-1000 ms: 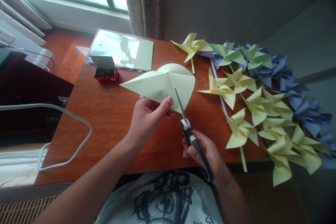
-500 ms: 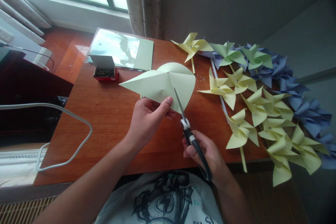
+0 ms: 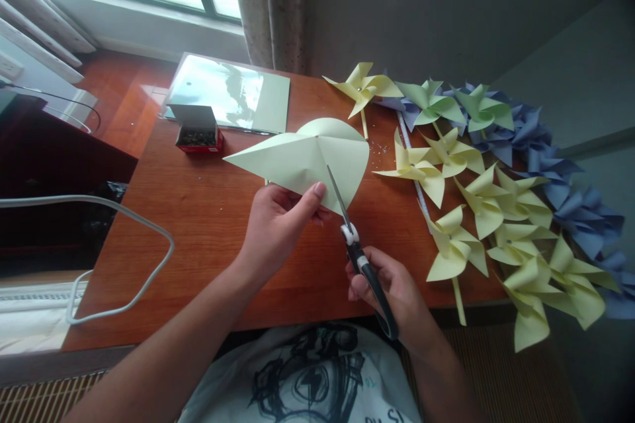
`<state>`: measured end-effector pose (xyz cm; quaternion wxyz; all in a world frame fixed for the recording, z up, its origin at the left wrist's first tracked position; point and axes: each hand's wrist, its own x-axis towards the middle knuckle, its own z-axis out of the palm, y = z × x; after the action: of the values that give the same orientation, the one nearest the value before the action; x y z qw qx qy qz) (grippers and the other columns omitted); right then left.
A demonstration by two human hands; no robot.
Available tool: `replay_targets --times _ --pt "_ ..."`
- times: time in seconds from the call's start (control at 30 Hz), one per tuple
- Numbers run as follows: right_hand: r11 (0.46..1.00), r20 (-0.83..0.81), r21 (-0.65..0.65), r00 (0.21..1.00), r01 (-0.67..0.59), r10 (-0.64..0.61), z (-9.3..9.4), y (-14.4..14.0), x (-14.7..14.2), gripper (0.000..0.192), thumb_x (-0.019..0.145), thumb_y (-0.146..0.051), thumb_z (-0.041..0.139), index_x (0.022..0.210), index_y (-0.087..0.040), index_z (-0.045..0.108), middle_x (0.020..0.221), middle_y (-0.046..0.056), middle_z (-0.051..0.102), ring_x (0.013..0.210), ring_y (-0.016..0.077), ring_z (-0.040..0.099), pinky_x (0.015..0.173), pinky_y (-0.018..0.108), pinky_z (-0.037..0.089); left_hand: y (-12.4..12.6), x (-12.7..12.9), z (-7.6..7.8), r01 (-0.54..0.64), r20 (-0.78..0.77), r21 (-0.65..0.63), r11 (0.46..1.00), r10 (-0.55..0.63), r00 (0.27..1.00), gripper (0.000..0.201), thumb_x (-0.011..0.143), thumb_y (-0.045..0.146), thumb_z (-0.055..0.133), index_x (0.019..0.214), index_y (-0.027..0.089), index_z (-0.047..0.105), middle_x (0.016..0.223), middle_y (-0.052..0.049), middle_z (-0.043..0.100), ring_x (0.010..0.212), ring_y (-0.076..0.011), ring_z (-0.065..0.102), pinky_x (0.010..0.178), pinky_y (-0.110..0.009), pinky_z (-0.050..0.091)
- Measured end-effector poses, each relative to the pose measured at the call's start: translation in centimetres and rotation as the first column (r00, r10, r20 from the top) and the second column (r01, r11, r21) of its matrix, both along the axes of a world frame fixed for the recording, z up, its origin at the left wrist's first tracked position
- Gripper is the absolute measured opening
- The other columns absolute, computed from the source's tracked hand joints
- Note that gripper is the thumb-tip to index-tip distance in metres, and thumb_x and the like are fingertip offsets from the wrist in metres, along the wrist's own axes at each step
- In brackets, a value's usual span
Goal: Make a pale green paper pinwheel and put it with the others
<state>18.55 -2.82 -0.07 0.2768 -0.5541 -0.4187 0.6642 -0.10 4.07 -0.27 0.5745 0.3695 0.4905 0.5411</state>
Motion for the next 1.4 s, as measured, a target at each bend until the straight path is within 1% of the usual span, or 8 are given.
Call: replay_targets --times 0.37,0.5,0.8,0.93,1.03,1.1,1.23,1.4 --pt "1.0 0.009 -0.004 1.0 0.027 -0.027 0.0 -0.1 0.0 0.043 0.075 -0.055 0.081 0.083 -0.017 0.062 0.068 -0.001 0.059 0.062 0.0123 0.055 0.058 0.023 0.046 0.0 0.0 0.0 0.002 0.01 -0.013 1.0 -0.002 1.0 0.024 0.083 0.032 0.075 0.069 0.014 0.071 0.061 -0.003 0.071 0.055 -0.0142 0.065 0.056 -0.023 0.052" --pt "0.999 0.015 -0.036 1.0 0.025 -0.024 -0.1 -0.1 0.0 0.042 0.075 -0.055 0.081 0.082 -0.017 0.062 0.067 -0.002 0.059 0.06 0.0121 0.056 0.058 0.023 0.048 0.0 -0.1 0.0 0.007 0.023 -0.011 1.0 -0.006 1.0 0.023 0.083 0.031 0.075 0.069 0.014 0.071 0.061 -0.003 0.071 0.056 -0.0141 0.065 0.056 -0.023 0.052" --pt "0.998 0.018 -0.052 0.999 0.041 -0.04 -0.2 0.0 0.1 0.039 0.071 -0.048 0.086 0.079 -0.017 0.063 0.063 -0.002 0.059 0.056 0.0119 0.056 0.054 0.023 0.044 -0.1 -0.2 -0.2 0.003 0.045 -0.013 1.0 -0.003 0.999 0.021 0.082 0.032 0.076 0.072 0.014 0.072 0.064 -0.004 0.071 0.059 -0.0154 0.065 0.058 -0.024 0.053" --pt "0.998 0.026 -0.047 0.999 0.04 -0.039 -0.3 -0.2 0.0 0.039 0.07 -0.047 0.087 0.079 -0.017 0.063 0.065 -0.001 0.061 0.057 0.0121 0.056 0.054 0.023 0.045 0.0 -0.5 -0.3 -0.007 0.128 -0.039 0.999 0.011 0.992 0.021 0.079 0.033 0.078 0.078 0.013 0.071 0.071 -0.004 0.071 0.061 -0.0157 0.065 0.058 -0.025 0.055" --pt "0.999 0.041 -0.037 0.999 0.03 -0.028 -0.5 -0.4 0.0 0.038 0.069 -0.046 0.087 0.078 -0.017 0.063 0.066 -0.001 0.063 0.058 0.0125 0.057 0.054 0.023 0.046 0.2 -0.6 -0.4 -0.024 0.216 -0.069 0.997 0.039 0.976 0.024 0.079 0.034 0.078 0.087 0.013 0.072 0.08 -0.005 0.073 0.065 -0.0155 0.065 0.057 -0.024 0.055" --pt "0.999 0.042 -0.033 0.999 0.026 -0.024 -0.7 -0.5 0.0 0.038 0.069 -0.045 0.087 0.078 -0.017 0.063 0.065 -0.001 0.062 0.058 0.0123 0.057 0.054 0.022 0.046 0.3 -0.7 -0.5 -0.04 0.235 -0.08 0.996 0.058 0.97 0.026 0.078 0.033 0.08 0.093 0.013 0.072 0.085 -0.005 0.074 0.069 -0.0149 0.065 0.057 -0.022 0.054" --pt "0.999 0.01 -0.046 1.0 0.024 -0.023 -1.0 -0.6 0.0 0.04 0.068 -0.045 0.088 0.079 -0.017 0.063 0.067 -0.001 0.063 0.059 0.0124 0.059 0.055 0.022 0.048 0.4 -0.6 -0.6 -0.048 0.201 -0.078 0.996 0.063 0.978 0.028 0.077 0.032 0.081 0.096 0.013 0.073 0.086 -0.005 0.073 0.072 -0.0151 0.065 0.059 -0.022 0.053" --pt "0.999 -0.016 -0.051 1.0 0.016 -0.016 -1.1 -0.7 0.0 0.042 0.07 -0.051 0.085 0.081 -0.018 0.062 0.067 -0.001 0.061 0.059 0.0131 0.06 0.057 0.024 0.05 0.2 -0.4 -0.5 -0.04 0.124 -0.071 0.997 0.048 0.991 0.029 0.076 0.036 0.08 0.089 0.012 0.072 0.082 -0.006 0.072 0.071 -0.0177 0.065 0.059 -0.024 0.053"
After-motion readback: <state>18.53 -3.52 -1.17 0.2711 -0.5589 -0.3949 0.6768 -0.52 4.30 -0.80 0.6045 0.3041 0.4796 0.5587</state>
